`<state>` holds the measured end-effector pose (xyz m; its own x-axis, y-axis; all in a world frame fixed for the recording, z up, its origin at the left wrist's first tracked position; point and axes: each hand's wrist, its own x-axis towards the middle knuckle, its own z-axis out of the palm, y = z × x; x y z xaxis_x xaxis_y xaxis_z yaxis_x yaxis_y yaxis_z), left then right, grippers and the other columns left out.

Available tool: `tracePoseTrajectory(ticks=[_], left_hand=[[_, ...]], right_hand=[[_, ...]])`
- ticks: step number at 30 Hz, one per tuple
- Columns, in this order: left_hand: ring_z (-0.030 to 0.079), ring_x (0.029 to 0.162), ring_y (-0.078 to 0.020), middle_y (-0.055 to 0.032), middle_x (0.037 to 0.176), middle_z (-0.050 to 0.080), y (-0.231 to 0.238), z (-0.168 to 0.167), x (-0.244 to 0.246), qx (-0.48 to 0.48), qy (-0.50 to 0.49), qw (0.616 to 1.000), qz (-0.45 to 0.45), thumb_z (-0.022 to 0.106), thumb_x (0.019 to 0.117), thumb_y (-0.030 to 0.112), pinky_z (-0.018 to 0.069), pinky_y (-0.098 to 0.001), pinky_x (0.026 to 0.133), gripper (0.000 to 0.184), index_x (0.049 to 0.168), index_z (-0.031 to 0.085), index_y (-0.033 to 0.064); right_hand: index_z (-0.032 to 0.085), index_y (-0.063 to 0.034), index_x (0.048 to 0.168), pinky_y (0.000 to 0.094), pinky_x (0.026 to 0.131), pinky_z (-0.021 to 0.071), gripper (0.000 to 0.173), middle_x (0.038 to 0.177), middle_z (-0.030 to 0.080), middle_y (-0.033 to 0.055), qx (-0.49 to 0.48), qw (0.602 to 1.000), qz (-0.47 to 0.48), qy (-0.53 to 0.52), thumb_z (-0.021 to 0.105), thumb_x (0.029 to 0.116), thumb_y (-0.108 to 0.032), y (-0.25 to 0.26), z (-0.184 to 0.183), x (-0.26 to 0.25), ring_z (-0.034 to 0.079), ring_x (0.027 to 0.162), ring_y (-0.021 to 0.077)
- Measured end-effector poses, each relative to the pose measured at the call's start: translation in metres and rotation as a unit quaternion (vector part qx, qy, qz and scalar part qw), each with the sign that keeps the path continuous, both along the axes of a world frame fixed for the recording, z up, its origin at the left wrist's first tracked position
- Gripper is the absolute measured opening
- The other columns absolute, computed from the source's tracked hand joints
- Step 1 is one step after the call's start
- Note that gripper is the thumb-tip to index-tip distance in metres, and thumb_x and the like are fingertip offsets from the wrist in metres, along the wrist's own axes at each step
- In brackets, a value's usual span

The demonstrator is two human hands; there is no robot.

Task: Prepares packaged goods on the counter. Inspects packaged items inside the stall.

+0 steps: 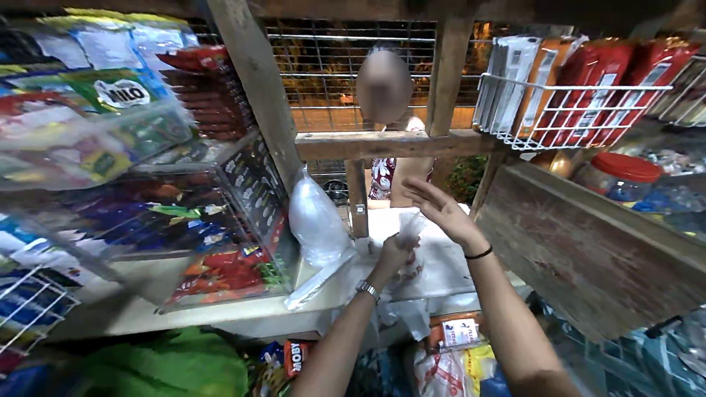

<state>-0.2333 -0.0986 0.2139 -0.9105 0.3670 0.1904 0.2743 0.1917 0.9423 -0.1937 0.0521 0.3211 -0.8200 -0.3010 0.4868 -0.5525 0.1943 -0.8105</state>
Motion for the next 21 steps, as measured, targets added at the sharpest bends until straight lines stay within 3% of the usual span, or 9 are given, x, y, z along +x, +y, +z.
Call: tracePoseTrajectory(ticks=[2,4,6,8,10,12,16,18,21], left_hand=[[0.067,0.090,-0.0081,-0.0092,0.099,0.072,0.001,-0.001,0.000,-0.010,0.006,1.000,0.010,0.066,0.0992,0.017,0.0540,-0.0287,0.087,0.026,0.114,0.068,-0.0051],[0.067,0.101,-0.0172,-0.0175,0.109,0.070,-0.001,0.003,0.005,-0.036,0.005,0.999,0.007,0.066,0.0987,0.012,0.0525,-0.0350,0.096,0.030,0.121,0.065,-0.0084],[0.066,0.100,-0.0160,-0.0160,0.107,0.071,0.000,0.002,0.006,-0.044,0.018,0.999,0.003,0.064,0.1001,0.014,0.0514,-0.0340,0.096,0.028,0.117,0.067,-0.0075],[0.066,0.096,-0.0145,-0.0136,0.102,0.071,0.000,0.000,0.004,-0.042,0.014,0.999,-0.001,0.060,0.1031,0.021,0.0519,-0.0341,0.093,0.030,0.113,0.069,-0.0063],[0.063,0.087,-0.0120,-0.0097,0.094,0.069,0.002,-0.003,0.000,-0.045,0.010,0.999,-0.003,0.053,0.1073,0.027,0.0520,-0.0331,0.086,0.036,0.106,0.070,-0.0040],[0.060,0.080,-0.0095,-0.0059,0.087,0.066,0.005,-0.008,-0.004,-0.041,0.014,0.999,0.001,0.047,0.1096,0.029,0.0516,-0.0307,0.080,0.040,0.100,0.070,-0.0020],[0.067,0.092,-0.0284,-0.0192,0.095,0.070,0.008,-0.008,-0.003,-0.096,0.036,0.995,0.015,0.047,0.1095,0.026,0.0526,-0.0481,0.090,0.041,0.103,0.070,-0.0074],[0.067,0.099,-0.0343,-0.0252,0.102,0.069,0.010,-0.010,-0.001,-0.101,0.043,0.994,0.016,0.061,0.1001,0.010,0.0518,-0.0519,0.093,0.024,0.108,0.068,-0.0112],[0.060,0.120,-0.0396,-0.0312,0.123,0.063,0.012,-0.010,0.004,-0.184,0.064,0.980,0.033,0.068,0.0946,0.006,0.0450,-0.0502,0.106,0.035,0.123,0.062,-0.0134]], right_hand=[[0.021,-0.0118,0.163,0.0396,0.105,0.0499,0.101,0.155,0.047,0.0114,0.105,0.994,-0.021,-0.029,0.079,0.0814,-0.024,0.013,-0.002,-0.003,0.054,0.134,0.0210],[0.022,-0.0097,0.163,0.0497,0.103,0.0501,0.108,0.143,0.056,0.0201,0.225,0.972,-0.059,-0.046,0.088,0.0779,-0.016,0.007,-0.003,-0.003,0.059,0.126,0.0313],[0.049,-0.0068,0.150,0.0536,0.094,0.0534,0.070,0.117,0.069,0.0225,0.271,0.957,-0.101,-0.018,0.081,0.0878,-0.014,-0.006,-0.002,-0.002,0.068,0.104,0.0342],[0.070,-0.0028,0.124,0.0423,0.081,0.0571,0.032,0.099,0.073,0.0156,0.221,0.969,-0.111,0.023,0.075,0.0928,-0.010,-0.012,0.007,0.006,0.069,0.083,0.0228],[0.070,-0.0001,0.116,0.0263,0.064,0.0518,0.020,0.089,0.071,0.0070,0.096,0.989,-0.105,0.041,0.067,0.0965,-0.005,-0.009,0.020,0.020,0.059,0.067,0.0088],[0.064,-0.0036,0.126,0.0162,0.055,0.0470,0.028,0.091,0.069,-0.0010,-0.032,0.993,-0.102,0.057,0.063,0.0989,-0.007,0.003,0.023,0.024,0.055,0.062,-0.0004],[0.037,-0.0076,0.157,0.0400,0.096,0.0534,0.082,0.146,0.056,0.0141,0.102,0.989,-0.106,-0.016,0.078,0.0869,-0.013,0.029,-0.008,0.018,0.060,0.123,0.0244],[0.049,0.0008,0.146,0.0467,0.110,0.0456,0.079,0.141,0.057,0.0216,0.174,0.979,-0.096,-0.055,0.088,0.0781,-0.012,0.019,-0.040,0.004,0.056,0.130,0.0306],[0.066,0.0062,0.123,0.0471,0.103,0.0511,0.040,0.121,0.068,0.0233,0.213,0.970,-0.111,0.029,0.076,0.0912,-0.016,-0.011,-0.073,-0.014,0.066,0.113,0.0317]])
